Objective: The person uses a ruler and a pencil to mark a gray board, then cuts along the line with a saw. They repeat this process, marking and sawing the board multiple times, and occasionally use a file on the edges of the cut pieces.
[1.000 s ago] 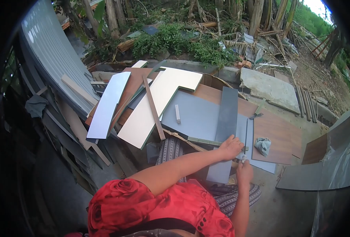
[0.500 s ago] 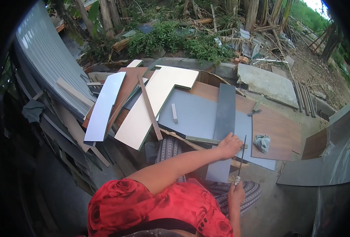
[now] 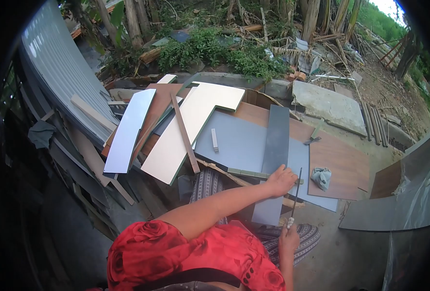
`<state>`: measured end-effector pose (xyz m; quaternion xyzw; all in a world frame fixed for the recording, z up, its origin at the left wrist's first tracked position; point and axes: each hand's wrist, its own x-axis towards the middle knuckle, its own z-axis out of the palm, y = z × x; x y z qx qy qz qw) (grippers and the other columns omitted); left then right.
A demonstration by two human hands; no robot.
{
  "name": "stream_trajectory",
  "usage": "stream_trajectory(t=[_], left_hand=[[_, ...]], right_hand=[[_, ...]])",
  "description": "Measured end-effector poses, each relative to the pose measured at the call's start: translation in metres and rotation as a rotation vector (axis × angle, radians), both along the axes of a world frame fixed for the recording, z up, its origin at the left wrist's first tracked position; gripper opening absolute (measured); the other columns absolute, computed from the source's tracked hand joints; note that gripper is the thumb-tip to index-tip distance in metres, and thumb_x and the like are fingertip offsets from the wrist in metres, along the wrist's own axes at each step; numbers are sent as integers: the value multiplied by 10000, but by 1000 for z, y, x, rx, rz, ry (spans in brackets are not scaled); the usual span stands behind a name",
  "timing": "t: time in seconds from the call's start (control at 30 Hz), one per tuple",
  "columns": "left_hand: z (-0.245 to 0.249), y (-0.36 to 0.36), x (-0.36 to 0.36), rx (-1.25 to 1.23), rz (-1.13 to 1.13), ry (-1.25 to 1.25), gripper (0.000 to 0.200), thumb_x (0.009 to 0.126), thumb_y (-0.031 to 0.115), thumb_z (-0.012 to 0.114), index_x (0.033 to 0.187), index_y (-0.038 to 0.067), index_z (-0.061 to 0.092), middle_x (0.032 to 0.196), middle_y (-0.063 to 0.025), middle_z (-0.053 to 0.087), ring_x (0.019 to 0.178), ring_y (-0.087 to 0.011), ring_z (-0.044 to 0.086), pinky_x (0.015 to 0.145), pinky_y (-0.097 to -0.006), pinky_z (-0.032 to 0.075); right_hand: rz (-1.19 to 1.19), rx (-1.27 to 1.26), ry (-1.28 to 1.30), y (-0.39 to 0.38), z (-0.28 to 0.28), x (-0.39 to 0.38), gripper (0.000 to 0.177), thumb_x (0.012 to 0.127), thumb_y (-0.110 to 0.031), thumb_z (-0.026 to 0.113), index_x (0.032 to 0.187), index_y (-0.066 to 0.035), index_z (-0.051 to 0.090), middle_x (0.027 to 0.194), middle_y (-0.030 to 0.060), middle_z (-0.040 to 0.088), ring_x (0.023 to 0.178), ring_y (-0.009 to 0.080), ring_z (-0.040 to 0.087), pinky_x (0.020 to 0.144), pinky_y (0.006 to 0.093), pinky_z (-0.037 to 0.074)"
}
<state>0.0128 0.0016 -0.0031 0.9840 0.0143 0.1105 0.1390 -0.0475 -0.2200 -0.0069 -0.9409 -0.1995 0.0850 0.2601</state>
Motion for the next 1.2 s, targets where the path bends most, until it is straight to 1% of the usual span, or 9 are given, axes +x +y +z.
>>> stream_trajectory(t=[0.1,0.17,0.43,0.63,0.7,0.73,0.8,1.03,1.2], left_hand=[[1,0,-1,-14,-19,31,175,831,201,550,954,78,570,903,-80,593,1020,-222,516,1002,-416,293],[1,0,-2,57,-4,-92,136,771,110,517,883,86,591,840,-66,610,954,-201,534,892,-376,331],[5,0,-2,-4,8,-36,168,818,202,571,936,82,569,897,-77,604,991,-220,517,973,-405,308],[4,-1,-2,-17,15,-7,161,818,203,577,926,84,572,892,-72,603,985,-218,516,962,-406,310],[4,1,-2,13,0,-91,116,814,165,517,878,97,586,859,-64,620,941,-212,534,889,-396,325],[5,0,-2,23,5,-60,155,803,205,593,900,86,573,863,-65,600,934,-213,524,915,-384,330],[4,2,-1,24,-9,-97,154,794,200,597,893,86,573,849,-64,597,914,-213,528,893,-379,338],[-3,2,-1,55,-56,-208,153,774,197,607,867,81,572,801,-71,580,868,-225,534,823,-370,356],[5,8,1,-4,-113,-170,172,754,163,608,881,54,566,844,-105,558,925,-256,511,827,-376,375]], right_hand=[[-18,3,45,-10,1,-14,270,873,-283,530,841,-17,491,710,234,588,720,434,578,621,492,416],[-20,19,30,-6,0,-3,256,871,-266,538,839,-15,499,704,235,584,718,432,578,619,487,416],[40,29,-62,61,15,66,320,876,-323,505,859,-4,535,751,247,597,752,448,571,671,515,421],[26,6,-6,15,11,16,293,879,-319,510,861,-26,505,738,245,590,741,454,567,647,517,419],[-4,-35,31,-3,3,-4,285,876,-317,494,879,-32,500,729,240,609,729,453,585,646,538,422],[-21,-43,34,-5,3,-9,285,876,-317,494,879,-32,500,729,240,609,729,453,585,646,538,422],[-18,26,56,-12,2,-17,288,873,-323,493,877,-34,491,726,248,606,721,453,585,636,539,422],[31,-21,-33,51,9,65,296,866,-323,508,920,-34,537,757,251,621,753,447,601,687,538,448],[31,-31,-58,69,12,68,295,861,-318,519,925,-32,549,766,237,628,756,420,617,699,524,462]])
